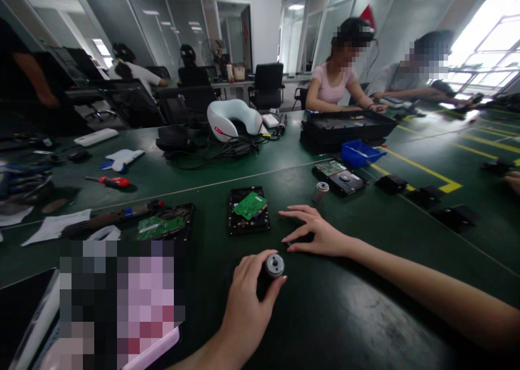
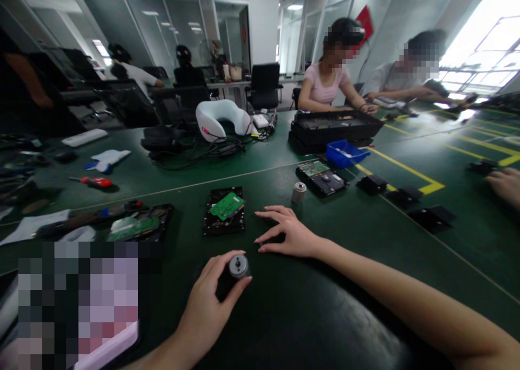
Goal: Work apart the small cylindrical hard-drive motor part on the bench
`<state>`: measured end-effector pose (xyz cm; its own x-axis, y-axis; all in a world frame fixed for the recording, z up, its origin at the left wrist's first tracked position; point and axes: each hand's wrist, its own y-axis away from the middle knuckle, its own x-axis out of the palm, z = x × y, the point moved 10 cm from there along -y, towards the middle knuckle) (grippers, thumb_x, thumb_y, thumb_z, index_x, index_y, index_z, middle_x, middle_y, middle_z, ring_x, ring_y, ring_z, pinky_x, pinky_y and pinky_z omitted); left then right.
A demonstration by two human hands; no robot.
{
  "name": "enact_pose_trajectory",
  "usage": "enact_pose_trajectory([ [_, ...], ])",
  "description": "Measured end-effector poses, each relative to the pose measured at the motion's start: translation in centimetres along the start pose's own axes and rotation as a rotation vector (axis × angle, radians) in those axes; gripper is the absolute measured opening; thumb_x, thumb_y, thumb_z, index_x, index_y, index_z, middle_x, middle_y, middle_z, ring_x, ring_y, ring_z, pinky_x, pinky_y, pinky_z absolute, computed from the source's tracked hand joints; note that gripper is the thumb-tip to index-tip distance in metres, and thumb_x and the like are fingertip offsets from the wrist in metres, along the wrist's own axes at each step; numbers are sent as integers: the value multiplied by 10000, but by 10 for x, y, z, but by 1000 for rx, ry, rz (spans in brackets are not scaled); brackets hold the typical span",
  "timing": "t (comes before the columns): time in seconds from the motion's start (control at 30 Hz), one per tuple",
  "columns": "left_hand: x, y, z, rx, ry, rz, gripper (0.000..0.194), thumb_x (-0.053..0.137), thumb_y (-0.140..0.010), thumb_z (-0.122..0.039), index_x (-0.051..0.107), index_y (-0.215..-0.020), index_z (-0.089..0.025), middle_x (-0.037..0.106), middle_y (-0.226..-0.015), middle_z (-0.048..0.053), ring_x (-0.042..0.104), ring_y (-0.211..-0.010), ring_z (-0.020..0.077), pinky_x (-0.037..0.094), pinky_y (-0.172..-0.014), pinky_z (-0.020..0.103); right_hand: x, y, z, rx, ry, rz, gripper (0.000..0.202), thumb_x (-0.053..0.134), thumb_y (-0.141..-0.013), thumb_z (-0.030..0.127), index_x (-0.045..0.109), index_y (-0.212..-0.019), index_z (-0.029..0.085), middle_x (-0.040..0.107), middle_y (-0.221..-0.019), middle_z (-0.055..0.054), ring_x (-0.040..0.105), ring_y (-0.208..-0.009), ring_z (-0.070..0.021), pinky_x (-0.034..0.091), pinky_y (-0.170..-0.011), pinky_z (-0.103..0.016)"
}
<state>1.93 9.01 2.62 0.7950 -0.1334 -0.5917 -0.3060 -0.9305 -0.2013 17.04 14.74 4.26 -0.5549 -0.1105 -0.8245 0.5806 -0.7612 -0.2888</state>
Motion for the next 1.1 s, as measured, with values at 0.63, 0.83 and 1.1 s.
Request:
enact_pose_trajectory([
  [0.63,-2,1,0,19,-12,-48,321,619,-832,-225,542,-1143,-241,614,-1060,44,589,-992,232,499,-859,402,-12,-7,71,-50,-258,-153,172,707,-790,292,725,-962,290,630,-1187,-41,468,-1217,-243,375,-1020,-468],
  [0.83,-2,1,0,12,-8,-41,276,606,-843,-223,553,-1113,-246,616,-1046,39,586,-991,229,499,-857,404,-12,-6,72,-26,-271,-153,275,745,-746,324,704,-1014,272,628,-1180,-55,485,-1199,-237,373,-1025,-452],
  [1.1,-1,0,2,24,1,-39,304,599,-847,-221,542,-1144,-244,611,-1080,44,580,-1018,229,493,-880,408,-8,-6,73,8,-304,-113,292,740,-752,325,703,-1040,305,615,-1204,-52,485,-1188,-245,378,-1012,-475],
])
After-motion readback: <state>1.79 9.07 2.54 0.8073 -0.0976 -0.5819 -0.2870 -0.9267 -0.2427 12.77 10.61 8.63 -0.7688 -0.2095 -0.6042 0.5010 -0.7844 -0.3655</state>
